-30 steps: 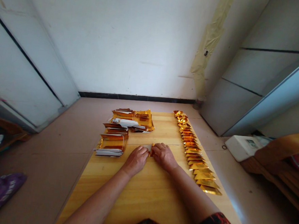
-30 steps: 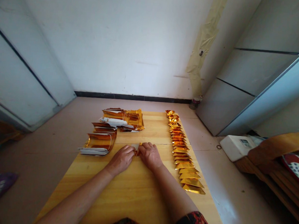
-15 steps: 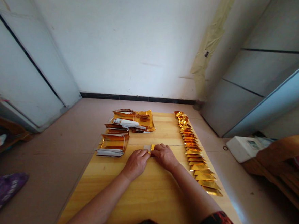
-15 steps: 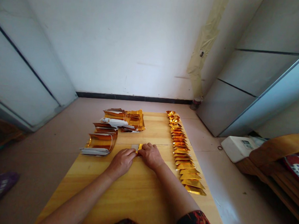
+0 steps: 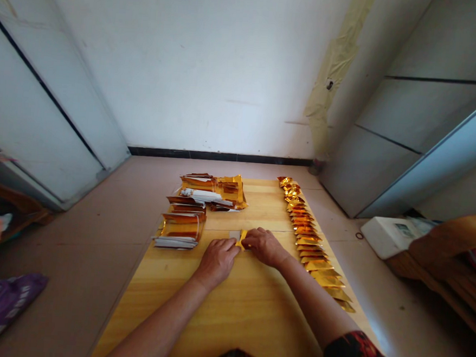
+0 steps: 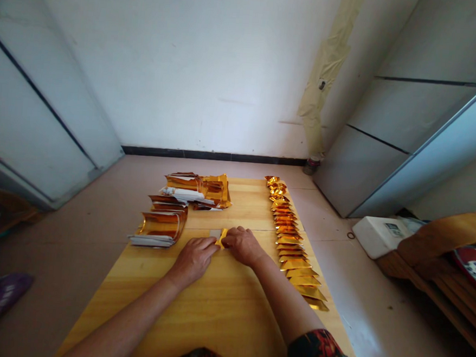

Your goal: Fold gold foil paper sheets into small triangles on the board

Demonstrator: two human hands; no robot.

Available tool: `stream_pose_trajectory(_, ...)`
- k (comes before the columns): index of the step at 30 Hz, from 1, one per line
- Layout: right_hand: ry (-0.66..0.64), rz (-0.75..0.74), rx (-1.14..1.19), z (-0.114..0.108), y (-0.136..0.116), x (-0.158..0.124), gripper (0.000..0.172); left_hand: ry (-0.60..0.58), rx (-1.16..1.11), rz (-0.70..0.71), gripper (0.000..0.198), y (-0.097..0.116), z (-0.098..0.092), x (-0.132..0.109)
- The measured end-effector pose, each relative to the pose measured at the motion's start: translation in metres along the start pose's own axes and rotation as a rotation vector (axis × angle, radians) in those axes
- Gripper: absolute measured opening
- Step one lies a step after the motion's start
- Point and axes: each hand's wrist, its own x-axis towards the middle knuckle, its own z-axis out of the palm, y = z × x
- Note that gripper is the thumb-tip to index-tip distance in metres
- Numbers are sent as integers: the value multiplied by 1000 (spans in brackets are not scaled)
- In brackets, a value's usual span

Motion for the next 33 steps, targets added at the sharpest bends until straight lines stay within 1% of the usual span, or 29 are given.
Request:
stream_pose_trajectory(3,12,-73,73,2,12,-1,24,-2,-11,14,25,-4,0,1)
stream_pose_trajectory(6,35,-112,94,6,18,-1,22,-7,-38,57,27,-12,-2,4)
stream_pose_trajectory(10,56,-119,43,9,17,-1,18,-16,-94,116,26,-24,-6,11)
stream_pose_trajectory(14,27,-154,-59,8,13,0,20,-13,-148,127,20,-30,-8,16)
stream_pose_trajectory(18,-20,-185,-123,4,13,2,22,-21,-154,120,15,-32,-6,17)
stream_pose_trajectory(21,-43,-250,-177,1,14,5,23,-32,-143,116,12,-32,-4,16)
stream_pose_trajectory(24,-34,-329,-242,0,15,7,26,-24,-136,112,12,-31,-4,15)
stream_pose_trajectory(28,-5,-388,-239,-1,17,8,26,-7,-128,117,13,-28,-3,14)
stream_pose_trajectory(33,-22,-460,-331,0,18,11,27,11,-119,123,11,-28,-1,12)
